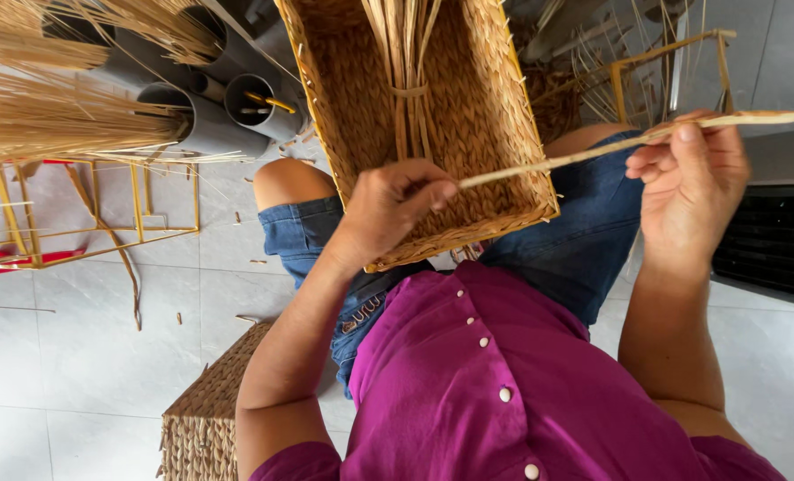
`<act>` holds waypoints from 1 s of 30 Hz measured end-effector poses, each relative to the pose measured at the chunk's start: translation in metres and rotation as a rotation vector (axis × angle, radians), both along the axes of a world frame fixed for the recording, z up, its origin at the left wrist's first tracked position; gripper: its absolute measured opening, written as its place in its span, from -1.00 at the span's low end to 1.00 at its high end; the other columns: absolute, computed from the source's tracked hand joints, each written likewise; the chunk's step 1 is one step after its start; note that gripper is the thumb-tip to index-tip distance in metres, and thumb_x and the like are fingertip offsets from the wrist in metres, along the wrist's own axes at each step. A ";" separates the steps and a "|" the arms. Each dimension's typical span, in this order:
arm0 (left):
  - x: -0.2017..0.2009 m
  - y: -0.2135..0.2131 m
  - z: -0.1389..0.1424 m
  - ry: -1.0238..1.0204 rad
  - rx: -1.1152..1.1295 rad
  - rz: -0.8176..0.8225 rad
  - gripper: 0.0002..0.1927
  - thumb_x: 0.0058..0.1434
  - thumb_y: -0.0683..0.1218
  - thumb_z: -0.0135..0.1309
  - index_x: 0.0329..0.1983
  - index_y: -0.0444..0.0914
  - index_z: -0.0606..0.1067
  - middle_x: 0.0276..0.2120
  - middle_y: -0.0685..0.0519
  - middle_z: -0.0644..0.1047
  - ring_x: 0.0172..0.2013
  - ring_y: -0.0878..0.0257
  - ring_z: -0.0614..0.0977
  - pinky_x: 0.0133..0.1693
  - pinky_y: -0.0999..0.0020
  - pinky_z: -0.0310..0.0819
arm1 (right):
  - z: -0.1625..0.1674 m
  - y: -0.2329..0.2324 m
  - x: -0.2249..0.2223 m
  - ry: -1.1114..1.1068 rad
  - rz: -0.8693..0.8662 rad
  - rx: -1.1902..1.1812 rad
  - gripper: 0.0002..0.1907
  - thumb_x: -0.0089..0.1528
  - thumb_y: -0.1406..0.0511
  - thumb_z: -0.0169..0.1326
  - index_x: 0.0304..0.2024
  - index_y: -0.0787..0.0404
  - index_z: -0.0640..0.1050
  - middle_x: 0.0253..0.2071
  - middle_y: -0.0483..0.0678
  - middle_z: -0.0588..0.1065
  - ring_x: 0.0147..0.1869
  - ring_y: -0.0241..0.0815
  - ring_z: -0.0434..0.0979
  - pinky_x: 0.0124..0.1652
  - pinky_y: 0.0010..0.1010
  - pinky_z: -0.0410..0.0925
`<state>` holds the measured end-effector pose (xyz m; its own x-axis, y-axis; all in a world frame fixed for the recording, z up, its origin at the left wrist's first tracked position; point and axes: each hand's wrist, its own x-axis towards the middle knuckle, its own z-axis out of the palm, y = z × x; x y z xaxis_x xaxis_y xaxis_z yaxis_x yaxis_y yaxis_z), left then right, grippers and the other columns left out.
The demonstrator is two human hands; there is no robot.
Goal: The person sits on the floor with a woven water hyacinth basket on their lap. They trim protruding strands with scissors, tuck loose ends into the weave, and wrap and weave a strand along the rim to finish the basket edge.
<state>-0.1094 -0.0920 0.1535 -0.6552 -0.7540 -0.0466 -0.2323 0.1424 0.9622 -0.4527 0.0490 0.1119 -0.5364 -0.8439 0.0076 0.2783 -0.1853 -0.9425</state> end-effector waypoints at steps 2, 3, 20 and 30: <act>0.007 -0.004 0.001 -0.051 -0.021 0.085 -0.85 0.32 -0.10 0.20 -0.17 -0.28 0.64 -0.45 0.07 0.62 -0.45 0.41 0.56 -0.39 0.44 0.46 | 0.006 0.004 0.006 0.073 0.087 0.121 -0.79 0.63 0.34 0.03 -0.08 0.36 0.52 -0.29 0.04 0.54 -0.37 -0.23 0.55 -0.35 -0.45 0.43; 0.010 -0.005 0.003 -0.080 -0.027 0.128 -0.86 0.31 -0.11 0.21 -0.18 -0.28 0.64 -0.45 0.05 0.62 -0.46 0.38 0.56 -0.40 0.42 0.45 | 0.014 0.005 0.012 0.128 0.146 0.199 -0.71 0.64 0.30 0.01 -0.13 0.37 0.54 -0.32 0.02 0.54 -0.40 -0.26 0.54 -0.38 -0.48 0.42; 0.050 0.027 0.018 0.055 -0.169 0.068 -0.91 0.26 -0.11 0.26 -0.24 -0.22 0.64 -0.38 0.06 0.60 -0.41 0.27 0.62 -0.37 0.38 0.49 | 0.116 -0.007 0.100 1.134 0.565 0.289 -0.85 0.26 0.33 0.22 -0.12 0.20 0.65 -0.33 -0.03 0.59 -0.40 -0.30 0.53 -0.35 -0.45 0.37; 0.088 0.082 -0.054 -0.157 -0.163 0.604 -0.36 0.19 0.01 0.33 0.27 -0.25 0.38 -0.08 -0.10 0.54 -0.24 0.13 0.67 -0.24 0.29 0.61 | 0.100 0.067 0.031 0.907 0.468 0.648 -0.84 0.39 0.40 0.06 -0.01 0.36 0.56 0.10 0.04 0.49 0.06 -0.26 0.47 0.05 -0.46 0.32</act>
